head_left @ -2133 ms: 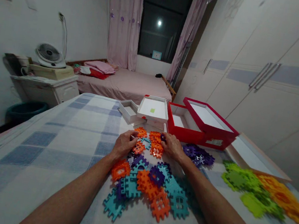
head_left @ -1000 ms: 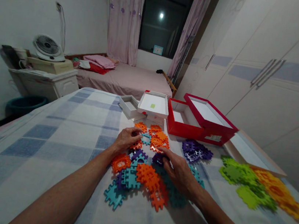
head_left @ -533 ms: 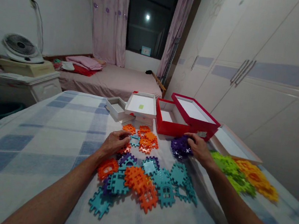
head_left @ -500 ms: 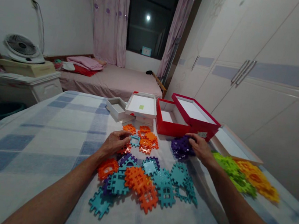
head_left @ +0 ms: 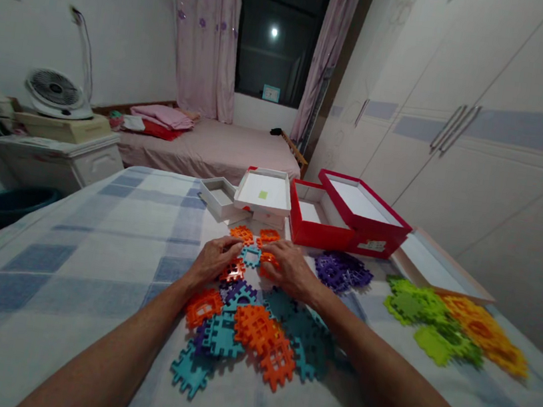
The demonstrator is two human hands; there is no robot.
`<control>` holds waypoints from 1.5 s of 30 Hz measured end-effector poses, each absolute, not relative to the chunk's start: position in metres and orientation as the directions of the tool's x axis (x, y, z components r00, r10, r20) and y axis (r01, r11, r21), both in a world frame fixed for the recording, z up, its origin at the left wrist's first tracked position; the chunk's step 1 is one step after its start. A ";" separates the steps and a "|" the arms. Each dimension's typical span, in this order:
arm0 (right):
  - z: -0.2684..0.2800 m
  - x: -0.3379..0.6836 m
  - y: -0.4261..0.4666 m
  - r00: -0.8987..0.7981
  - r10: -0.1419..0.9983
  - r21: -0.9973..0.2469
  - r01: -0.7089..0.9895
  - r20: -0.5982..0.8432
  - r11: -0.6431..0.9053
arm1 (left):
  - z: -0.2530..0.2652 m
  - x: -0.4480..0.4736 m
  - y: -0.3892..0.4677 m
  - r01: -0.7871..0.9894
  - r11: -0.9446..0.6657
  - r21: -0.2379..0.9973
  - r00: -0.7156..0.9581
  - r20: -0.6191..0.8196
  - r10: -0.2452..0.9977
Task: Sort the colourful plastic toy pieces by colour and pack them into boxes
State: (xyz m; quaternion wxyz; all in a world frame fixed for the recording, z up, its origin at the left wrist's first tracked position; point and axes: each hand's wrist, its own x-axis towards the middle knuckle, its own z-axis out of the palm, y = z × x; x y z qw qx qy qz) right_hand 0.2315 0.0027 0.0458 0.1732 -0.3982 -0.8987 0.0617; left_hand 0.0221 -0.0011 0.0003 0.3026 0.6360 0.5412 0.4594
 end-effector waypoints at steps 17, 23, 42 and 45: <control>0.069 0.253 -0.009 -0.523 0.821 -0.707 0.489 0.232 0.511 | 0.001 0.023 -0.001 0.253 -0.174 0.952 -0.074 0.199 0.977; 0.089 0.325 -0.048 -0.592 0.805 -0.545 0.688 -0.040 0.479 | 0.005 0.025 -0.003 0.244 -0.157 0.957 -0.074 0.180 0.981; 0.040 0.260 0.009 -0.494 0.864 0.000 0.868 0.100 0.496 | 0.006 0.025 -0.001 0.060 -0.161 0.985 -0.107 0.166 0.980; 0.048 0.254 0.007 -0.513 0.845 -0.015 0.853 0.153 0.521 | 0.003 0.024 0.002 0.055 -0.160 0.986 -0.189 0.168 0.967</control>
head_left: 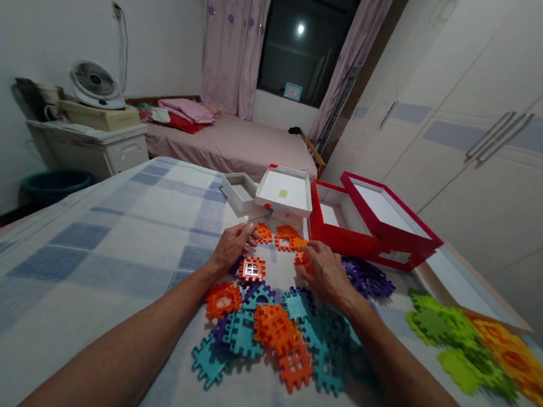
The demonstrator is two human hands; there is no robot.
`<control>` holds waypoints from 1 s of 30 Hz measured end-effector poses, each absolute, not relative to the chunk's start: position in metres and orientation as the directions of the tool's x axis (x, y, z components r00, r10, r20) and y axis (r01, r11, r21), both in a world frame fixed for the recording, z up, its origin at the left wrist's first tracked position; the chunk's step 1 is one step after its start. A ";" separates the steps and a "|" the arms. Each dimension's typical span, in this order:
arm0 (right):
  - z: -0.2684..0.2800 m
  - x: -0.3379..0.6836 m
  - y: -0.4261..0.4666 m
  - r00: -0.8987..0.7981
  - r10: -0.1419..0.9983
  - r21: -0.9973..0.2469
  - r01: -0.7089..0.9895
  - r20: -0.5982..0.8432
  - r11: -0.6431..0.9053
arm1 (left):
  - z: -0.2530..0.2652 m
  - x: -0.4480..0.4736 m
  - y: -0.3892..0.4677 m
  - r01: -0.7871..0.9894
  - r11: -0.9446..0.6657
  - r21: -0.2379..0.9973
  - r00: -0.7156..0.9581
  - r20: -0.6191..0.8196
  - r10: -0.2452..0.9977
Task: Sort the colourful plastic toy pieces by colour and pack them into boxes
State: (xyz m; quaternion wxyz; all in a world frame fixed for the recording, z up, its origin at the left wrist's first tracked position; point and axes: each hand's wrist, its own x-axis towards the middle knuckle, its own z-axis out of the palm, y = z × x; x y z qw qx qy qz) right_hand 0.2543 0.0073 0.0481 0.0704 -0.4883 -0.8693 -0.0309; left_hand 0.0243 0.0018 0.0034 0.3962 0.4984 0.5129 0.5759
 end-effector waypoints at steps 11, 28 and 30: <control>0.042 0.143 0.052 -0.730 0.671 -0.010 0.675 0.128 0.737 | 0.001 0.019 0.004 0.133 -0.178 0.975 -0.353 0.215 0.911; 0.036 0.187 -0.021 -0.674 0.729 -0.433 0.626 0.119 0.649 | -0.005 0.020 0.004 0.150 -0.214 0.965 -0.263 0.248 0.933; 0.034 0.185 -0.023 -0.598 0.789 -0.545 0.619 0.140 0.566 | -0.006 0.020 0.004 0.155 -0.212 0.965 -0.250 0.246 0.936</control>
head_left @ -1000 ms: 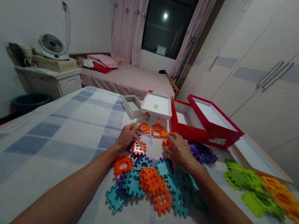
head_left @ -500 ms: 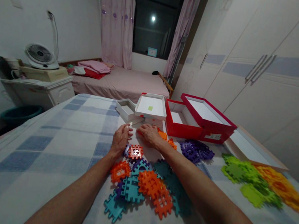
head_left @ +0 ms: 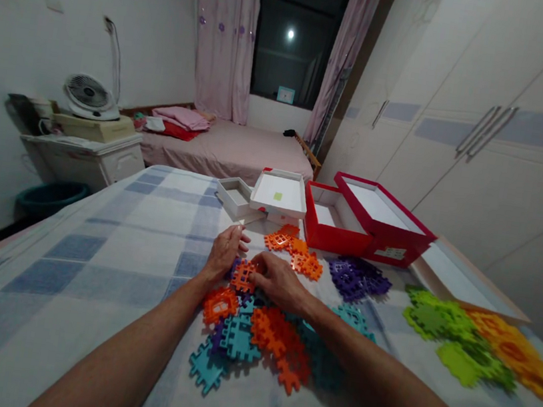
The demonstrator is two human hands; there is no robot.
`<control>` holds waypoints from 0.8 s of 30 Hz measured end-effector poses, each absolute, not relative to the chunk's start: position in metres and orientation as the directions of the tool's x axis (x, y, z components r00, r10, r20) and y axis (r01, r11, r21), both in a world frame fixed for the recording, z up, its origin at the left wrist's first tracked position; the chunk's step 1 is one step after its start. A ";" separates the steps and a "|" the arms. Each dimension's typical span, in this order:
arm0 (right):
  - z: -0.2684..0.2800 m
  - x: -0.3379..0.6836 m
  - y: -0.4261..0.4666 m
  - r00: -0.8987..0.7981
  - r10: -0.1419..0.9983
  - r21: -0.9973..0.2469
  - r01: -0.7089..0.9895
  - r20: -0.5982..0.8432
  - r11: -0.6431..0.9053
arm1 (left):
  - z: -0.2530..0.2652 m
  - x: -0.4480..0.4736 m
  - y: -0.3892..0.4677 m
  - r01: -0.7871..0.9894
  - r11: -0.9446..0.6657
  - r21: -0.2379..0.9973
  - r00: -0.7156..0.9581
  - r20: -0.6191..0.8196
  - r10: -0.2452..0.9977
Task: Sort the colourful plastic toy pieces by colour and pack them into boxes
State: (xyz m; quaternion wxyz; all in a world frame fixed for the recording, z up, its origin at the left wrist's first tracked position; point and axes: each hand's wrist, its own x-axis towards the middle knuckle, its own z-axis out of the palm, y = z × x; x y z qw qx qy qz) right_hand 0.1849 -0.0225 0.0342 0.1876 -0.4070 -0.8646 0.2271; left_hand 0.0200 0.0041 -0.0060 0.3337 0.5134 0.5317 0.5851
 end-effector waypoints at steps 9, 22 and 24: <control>0.059 0.229 0.025 -0.307 0.919 -0.562 0.727 0.247 0.394 | -0.008 0.020 0.005 0.159 -0.200 0.967 -0.213 0.232 0.949; 0.058 0.248 -0.113 -0.611 0.790 -0.164 0.786 -0.058 0.596 | -0.007 0.020 0.004 0.161 -0.192 0.968 -0.183 0.220 0.958; 0.051 0.242 -0.111 -0.590 0.807 -0.112 0.804 -0.025 0.584 | -0.007 0.020 0.004 0.163 -0.191 0.968 -0.176 0.220 0.960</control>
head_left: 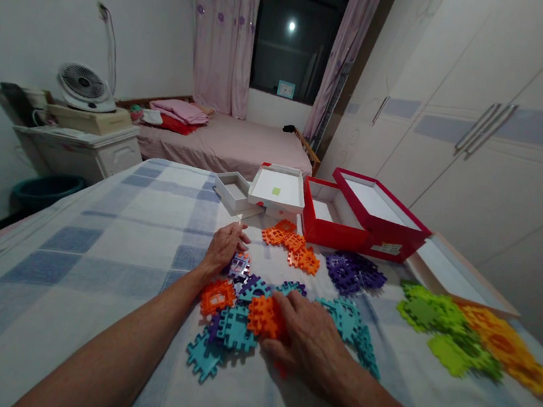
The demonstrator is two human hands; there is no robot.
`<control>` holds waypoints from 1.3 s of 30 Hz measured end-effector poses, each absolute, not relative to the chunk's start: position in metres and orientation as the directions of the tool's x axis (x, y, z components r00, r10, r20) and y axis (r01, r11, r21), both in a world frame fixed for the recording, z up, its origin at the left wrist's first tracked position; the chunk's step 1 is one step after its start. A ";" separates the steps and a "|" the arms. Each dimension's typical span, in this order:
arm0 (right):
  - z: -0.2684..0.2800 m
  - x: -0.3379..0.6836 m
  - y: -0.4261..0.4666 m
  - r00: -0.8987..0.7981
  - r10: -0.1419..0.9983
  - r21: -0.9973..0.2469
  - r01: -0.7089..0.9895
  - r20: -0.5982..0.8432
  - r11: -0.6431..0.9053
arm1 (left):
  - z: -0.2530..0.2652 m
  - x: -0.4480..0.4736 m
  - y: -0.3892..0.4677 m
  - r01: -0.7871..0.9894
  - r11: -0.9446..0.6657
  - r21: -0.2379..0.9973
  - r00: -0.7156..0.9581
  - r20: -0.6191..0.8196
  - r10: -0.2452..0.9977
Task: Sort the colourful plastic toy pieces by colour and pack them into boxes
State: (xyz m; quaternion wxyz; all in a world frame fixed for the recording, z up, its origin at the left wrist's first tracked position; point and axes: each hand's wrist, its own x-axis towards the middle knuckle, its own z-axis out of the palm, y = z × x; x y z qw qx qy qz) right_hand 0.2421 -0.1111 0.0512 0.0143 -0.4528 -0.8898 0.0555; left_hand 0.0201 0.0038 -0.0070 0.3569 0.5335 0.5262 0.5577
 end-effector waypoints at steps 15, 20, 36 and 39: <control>0.077 0.249 -0.042 -0.369 0.891 -0.382 0.808 0.265 0.448 | -0.006 0.020 0.004 0.171 -0.179 0.969 -0.175 0.208 0.962; 0.090 0.257 -0.072 -0.595 0.803 -0.365 0.743 0.021 0.561 | -0.008 0.020 0.005 0.176 -0.187 0.967 -0.168 0.217 0.962; 0.077 0.267 -0.117 -0.689 0.724 -0.302 0.683 0.035 0.665 | -0.011 0.018 0.006 0.196 -0.196 0.961 -0.159 0.228 0.961; 0.084 0.259 -0.102 -0.706 0.702 -0.320 0.647 0.094 0.692 | -0.010 0.019 0.006 0.198 -0.194 0.961 -0.164 0.228 0.960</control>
